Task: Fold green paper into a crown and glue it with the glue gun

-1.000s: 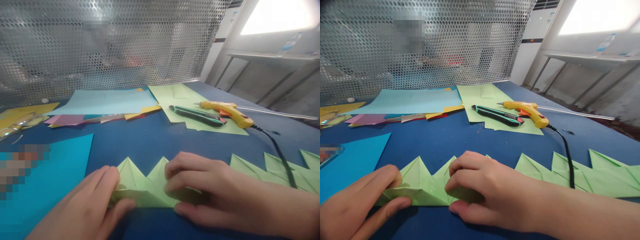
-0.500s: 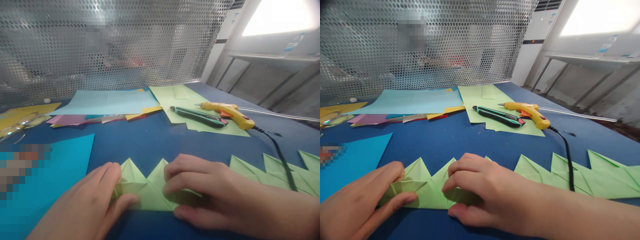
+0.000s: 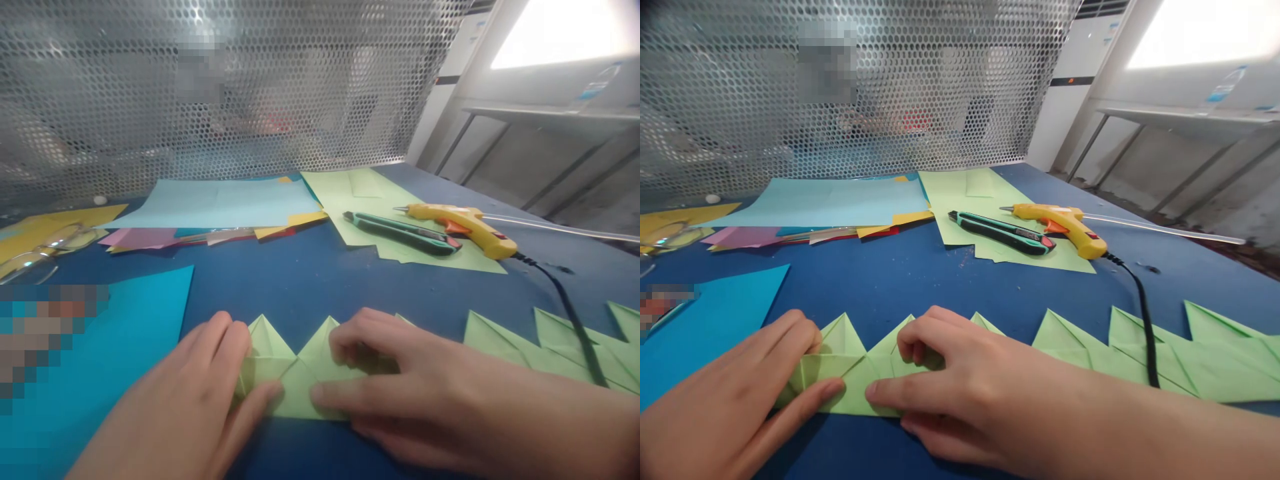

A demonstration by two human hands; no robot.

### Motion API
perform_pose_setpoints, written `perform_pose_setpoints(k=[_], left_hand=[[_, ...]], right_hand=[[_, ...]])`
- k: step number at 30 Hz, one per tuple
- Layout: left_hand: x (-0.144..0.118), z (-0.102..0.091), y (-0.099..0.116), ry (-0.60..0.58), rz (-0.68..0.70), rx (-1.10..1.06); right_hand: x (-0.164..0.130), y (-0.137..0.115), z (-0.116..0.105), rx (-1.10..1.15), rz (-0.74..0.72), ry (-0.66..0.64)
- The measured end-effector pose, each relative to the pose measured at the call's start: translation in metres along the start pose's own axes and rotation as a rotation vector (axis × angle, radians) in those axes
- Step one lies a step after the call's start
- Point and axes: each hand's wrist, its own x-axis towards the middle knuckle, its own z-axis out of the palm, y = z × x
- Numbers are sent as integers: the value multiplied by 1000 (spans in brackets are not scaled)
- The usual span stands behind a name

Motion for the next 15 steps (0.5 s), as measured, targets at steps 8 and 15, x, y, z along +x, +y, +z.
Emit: perform_pose_setpoints(k=[8,15], left_hand=[[1,0,8,-12,-97,-104],[1,-5,17,43,73,-174]], right_hand=[[1,-4,2,-9,17,-7],[3,-6,0,5,47,-44]])
